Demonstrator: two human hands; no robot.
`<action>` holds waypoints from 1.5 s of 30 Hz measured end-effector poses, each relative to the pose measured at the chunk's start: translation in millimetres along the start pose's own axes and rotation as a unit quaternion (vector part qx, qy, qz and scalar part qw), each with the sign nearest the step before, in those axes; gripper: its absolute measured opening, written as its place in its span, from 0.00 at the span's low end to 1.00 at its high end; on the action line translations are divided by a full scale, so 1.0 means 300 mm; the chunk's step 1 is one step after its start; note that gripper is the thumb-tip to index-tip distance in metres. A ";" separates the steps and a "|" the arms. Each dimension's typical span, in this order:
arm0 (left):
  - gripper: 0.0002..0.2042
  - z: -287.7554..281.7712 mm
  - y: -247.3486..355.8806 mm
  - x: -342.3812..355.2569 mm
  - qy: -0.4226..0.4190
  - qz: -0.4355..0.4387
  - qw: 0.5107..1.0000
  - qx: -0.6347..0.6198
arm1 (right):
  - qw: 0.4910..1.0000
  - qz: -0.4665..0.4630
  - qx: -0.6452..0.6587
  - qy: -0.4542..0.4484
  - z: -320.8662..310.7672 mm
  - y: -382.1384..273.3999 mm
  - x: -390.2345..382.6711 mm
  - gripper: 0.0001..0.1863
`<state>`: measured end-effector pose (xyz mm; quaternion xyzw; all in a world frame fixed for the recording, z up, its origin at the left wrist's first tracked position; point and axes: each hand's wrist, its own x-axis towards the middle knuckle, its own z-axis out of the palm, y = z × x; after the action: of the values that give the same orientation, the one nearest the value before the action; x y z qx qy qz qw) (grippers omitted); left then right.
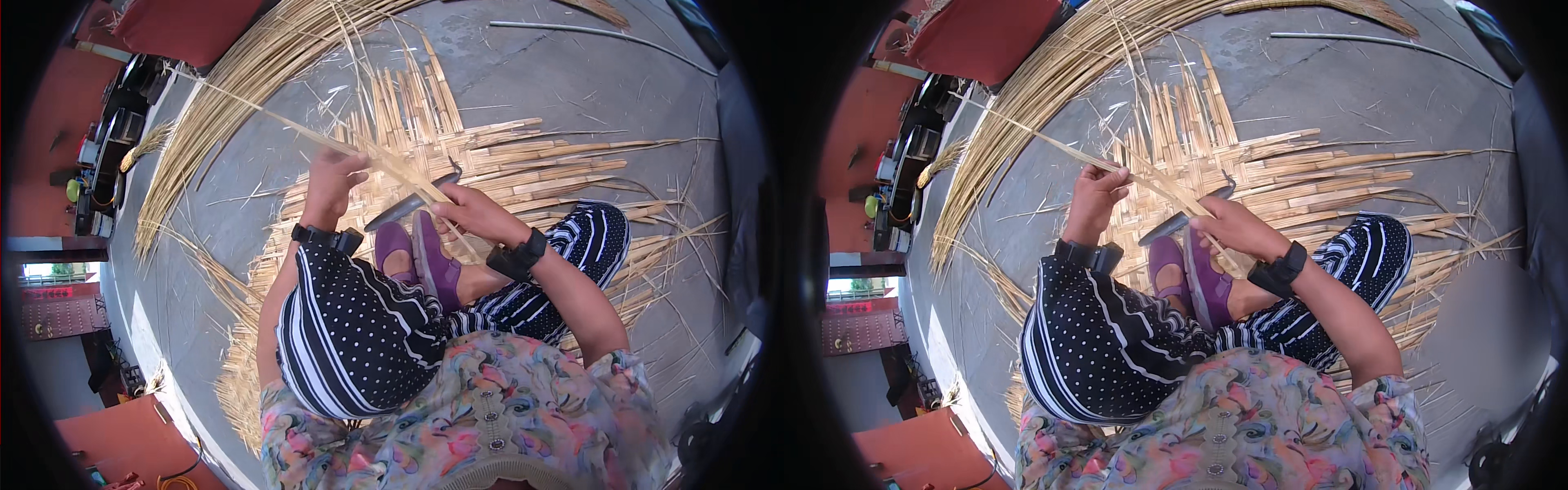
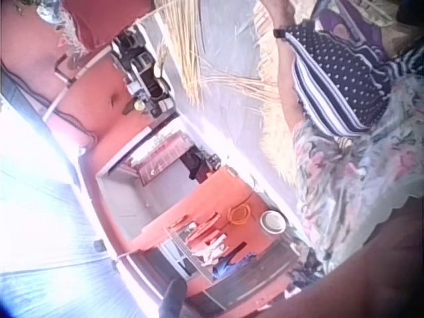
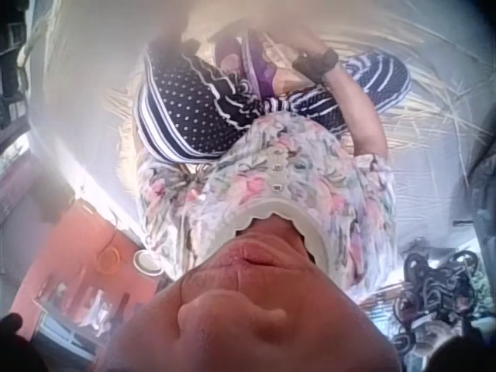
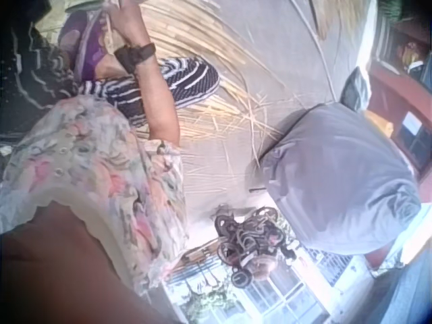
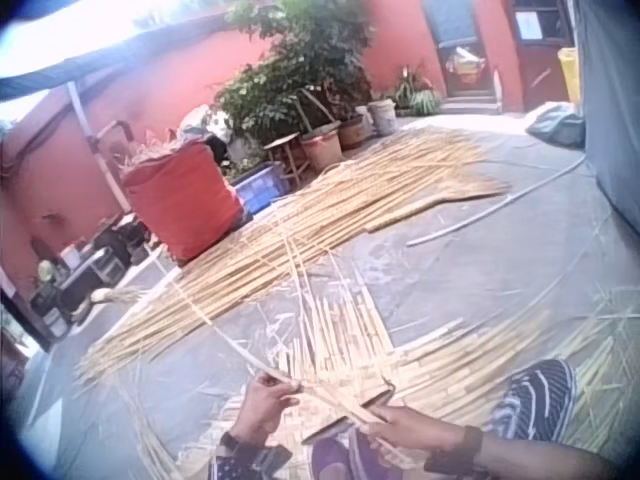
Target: The person is weaving a large circular mat using thin strips of bamboo or similar plant material, using a knife for trimming and a PVC pipe as a guide.
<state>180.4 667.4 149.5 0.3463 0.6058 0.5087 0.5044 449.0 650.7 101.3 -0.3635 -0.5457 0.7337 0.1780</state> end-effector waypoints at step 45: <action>0.14 0.108 -0.401 0.763 -0.176 0.081 0.948 0.252 | 0.861 -0.172 0.131 0.460 -0.333 0.019 0.259 0.10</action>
<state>165.3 860.5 -25.0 0.5943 0.5854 0.3097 0.4562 470.2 766.8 55.8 -0.5334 -0.3548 0.5050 0.5784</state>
